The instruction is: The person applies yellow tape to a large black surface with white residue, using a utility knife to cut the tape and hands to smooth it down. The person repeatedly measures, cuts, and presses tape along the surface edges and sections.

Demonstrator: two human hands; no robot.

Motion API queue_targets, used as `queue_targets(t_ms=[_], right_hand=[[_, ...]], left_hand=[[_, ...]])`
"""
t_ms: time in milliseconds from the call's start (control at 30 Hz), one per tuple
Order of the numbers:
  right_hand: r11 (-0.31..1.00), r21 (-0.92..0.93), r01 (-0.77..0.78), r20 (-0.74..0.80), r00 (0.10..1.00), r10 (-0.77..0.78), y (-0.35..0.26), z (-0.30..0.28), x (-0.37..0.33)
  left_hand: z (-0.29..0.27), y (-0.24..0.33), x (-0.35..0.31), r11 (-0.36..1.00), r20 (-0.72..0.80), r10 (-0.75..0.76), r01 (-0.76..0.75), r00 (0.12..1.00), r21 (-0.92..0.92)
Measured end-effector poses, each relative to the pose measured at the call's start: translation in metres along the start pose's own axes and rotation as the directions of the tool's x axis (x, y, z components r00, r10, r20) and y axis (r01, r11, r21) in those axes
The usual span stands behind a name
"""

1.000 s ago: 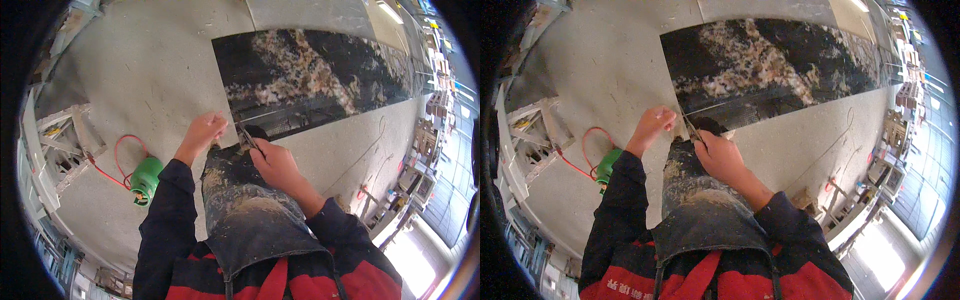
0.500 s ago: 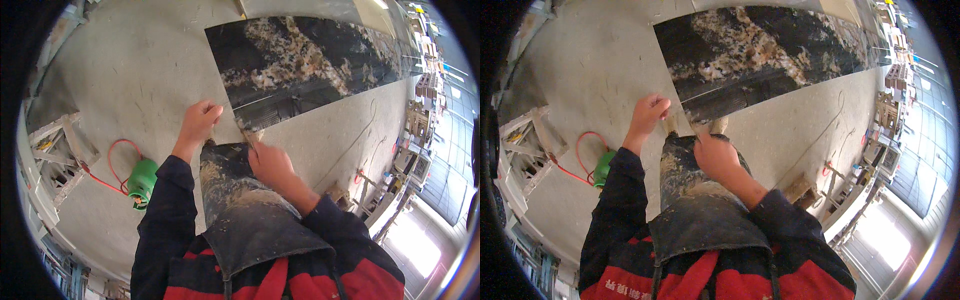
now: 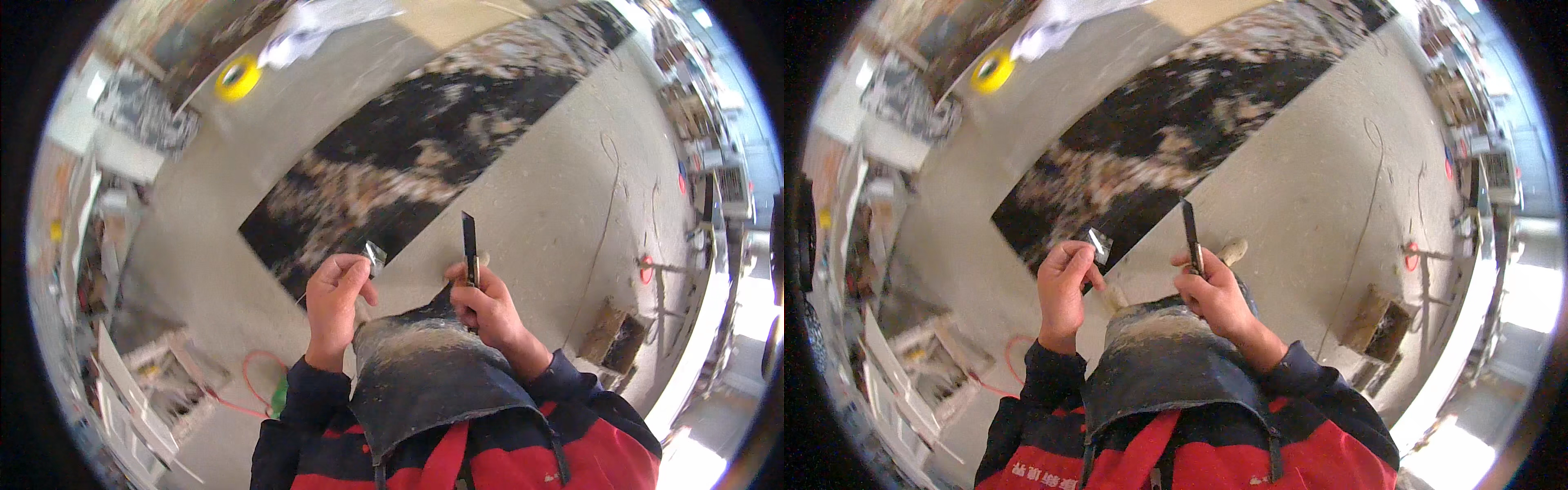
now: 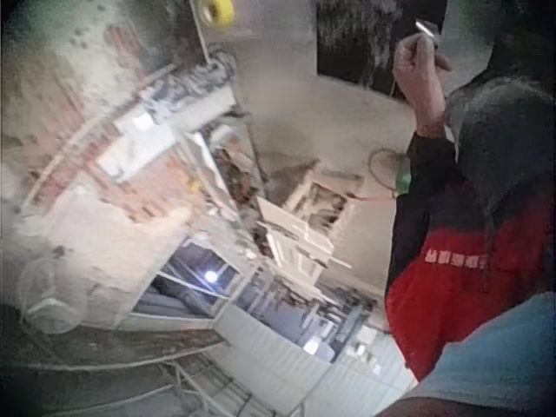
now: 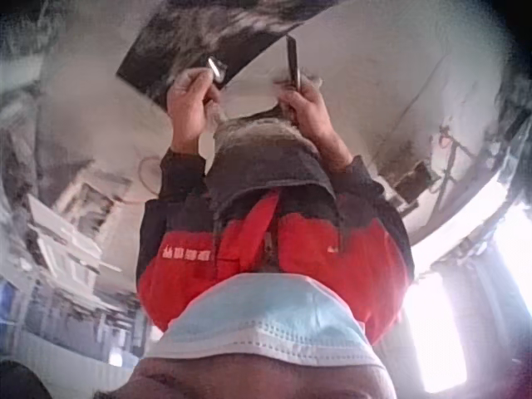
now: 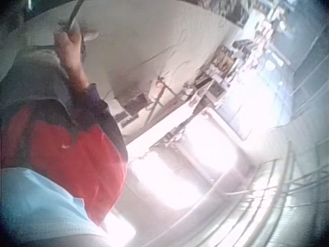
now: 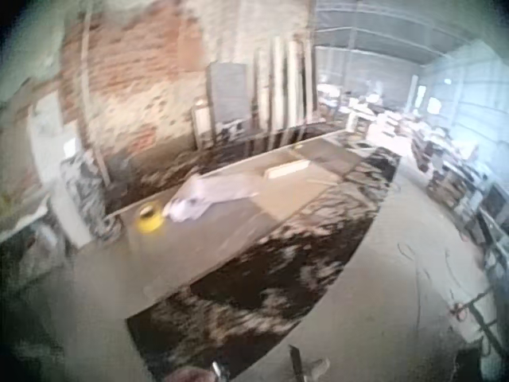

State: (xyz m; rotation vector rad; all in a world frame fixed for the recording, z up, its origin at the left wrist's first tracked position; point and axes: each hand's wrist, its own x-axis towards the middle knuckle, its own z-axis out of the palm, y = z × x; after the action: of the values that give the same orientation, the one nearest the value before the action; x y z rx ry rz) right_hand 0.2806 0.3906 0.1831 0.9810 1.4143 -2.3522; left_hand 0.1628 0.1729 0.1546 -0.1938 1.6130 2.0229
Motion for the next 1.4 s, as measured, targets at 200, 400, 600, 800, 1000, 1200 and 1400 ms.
queue_targets(t_ms=[200,400,600,800,1000,1200,1400], right_hand=[[0.957,-0.086,0.275,0.033,0.961,-0.274,-0.127,-0.152,-0.004],[0.874,-0.049,0.484,-0.071,0.871,-0.487,-0.239,-0.32,-0.015],[0.823,-0.163,0.544,-0.341,0.752,-0.565,-0.31,-0.48,0.029],[0.775,-0.26,0.576,-0.558,0.565,-0.608,-0.412,-0.658,0.103],[0.704,-0.483,0.521,-0.656,0.317,-0.685,-0.561,-0.83,0.143],[0.79,-0.411,0.455,-0.848,0.127,-0.515,-0.656,-1.08,0.204],[0.79,-0.52,-0.326,-0.836,0.002,-0.549,-0.729,-1.383,0.231]], left_hand=[[0.243,0.017,0.039,0.975,0.228,0.106,-0.147,0.968,0.169],[0.455,-0.007,0.09,0.884,0.541,0.209,-0.394,0.815,0.252],[0.638,-0.046,0.183,0.802,0.71,0.235,-0.545,0.664,0.245],[0.853,-0.082,0.309,0.733,0.826,0.242,-0.653,0.509,0.188],[1.077,-0.066,0.417,0.713,0.909,0.129,-0.674,0.397,0.193],[1.253,-0.096,0.627,0.466,0.834,0.162,-0.786,0.527,0.406],[1.281,-0.101,0.914,-0.182,0.322,0.477,-0.266,0.818,0.947]])
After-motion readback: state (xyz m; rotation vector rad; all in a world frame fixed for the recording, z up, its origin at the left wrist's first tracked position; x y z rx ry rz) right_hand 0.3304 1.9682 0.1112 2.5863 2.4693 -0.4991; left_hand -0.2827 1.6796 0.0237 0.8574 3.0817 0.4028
